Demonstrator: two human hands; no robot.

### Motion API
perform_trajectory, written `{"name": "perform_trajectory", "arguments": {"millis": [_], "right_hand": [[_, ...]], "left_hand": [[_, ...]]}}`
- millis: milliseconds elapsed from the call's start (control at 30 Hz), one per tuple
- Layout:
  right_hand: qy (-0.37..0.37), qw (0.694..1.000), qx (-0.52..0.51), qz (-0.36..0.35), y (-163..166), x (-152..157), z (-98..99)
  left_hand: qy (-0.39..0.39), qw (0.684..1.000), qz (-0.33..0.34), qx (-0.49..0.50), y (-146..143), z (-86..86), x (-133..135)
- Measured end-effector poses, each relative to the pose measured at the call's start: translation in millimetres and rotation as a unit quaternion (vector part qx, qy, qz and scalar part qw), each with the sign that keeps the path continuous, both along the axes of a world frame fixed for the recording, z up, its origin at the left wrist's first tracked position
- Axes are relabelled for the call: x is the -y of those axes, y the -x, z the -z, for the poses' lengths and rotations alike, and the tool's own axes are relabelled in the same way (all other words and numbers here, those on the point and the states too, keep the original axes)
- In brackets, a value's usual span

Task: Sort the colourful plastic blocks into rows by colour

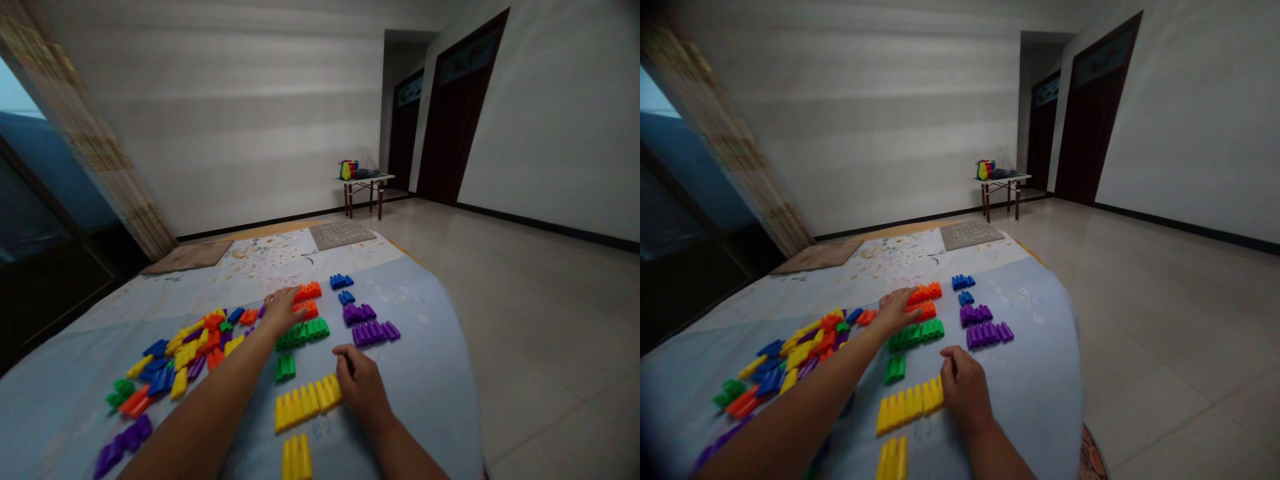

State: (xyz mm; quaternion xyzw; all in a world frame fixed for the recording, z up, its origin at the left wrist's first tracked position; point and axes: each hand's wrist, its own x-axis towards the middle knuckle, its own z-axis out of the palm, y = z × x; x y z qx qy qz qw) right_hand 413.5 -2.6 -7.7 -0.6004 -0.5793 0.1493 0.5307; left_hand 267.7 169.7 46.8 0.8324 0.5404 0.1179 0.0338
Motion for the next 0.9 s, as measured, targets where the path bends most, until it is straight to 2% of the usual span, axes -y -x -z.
{"name": "perform_trajectory", "arguments": {"millis": [100, 233, 333, 433, 533, 667, 900], "right_hand": [[0.003, 1.000, 0.003, -0.002, -1, 1, 0.5], [0.005, 1.000, 0.008, -0.006, -3, 2, 2.6], [0.003, 1.000, 0.008, -0.012, -4, 2, 5.1], [0.007, 1.000, 0.008, -0.016, -5, 1, 7.7], [0.015, 1.000, 0.011, -0.018, -6, 1, 9.7], [0.021, 1.000, 0.013, -0.013, -6, 0, 10.6], [0.010, 1.000, 0.022, -0.009, -7, 0, 9.9]], "left_hand": [[-0.030, 0.998, -0.046, 0.036, 33, -12.2, 3], [-0.032, 0.990, -0.124, 0.053, 99, -21.7, 15], [-0.007, 0.986, -0.160, 0.044, 146, -17.7, 30], [0.018, 0.987, -0.159, 0.020, 176, -8.4, 46], [0.029, 0.989, -0.142, -0.014, 188, 0.7, 60], [0.025, 0.990, -0.128, -0.049, 183, 8.0, 70], [0.004, 0.981, -0.180, -0.075, 160, 11.6, 73]]}}
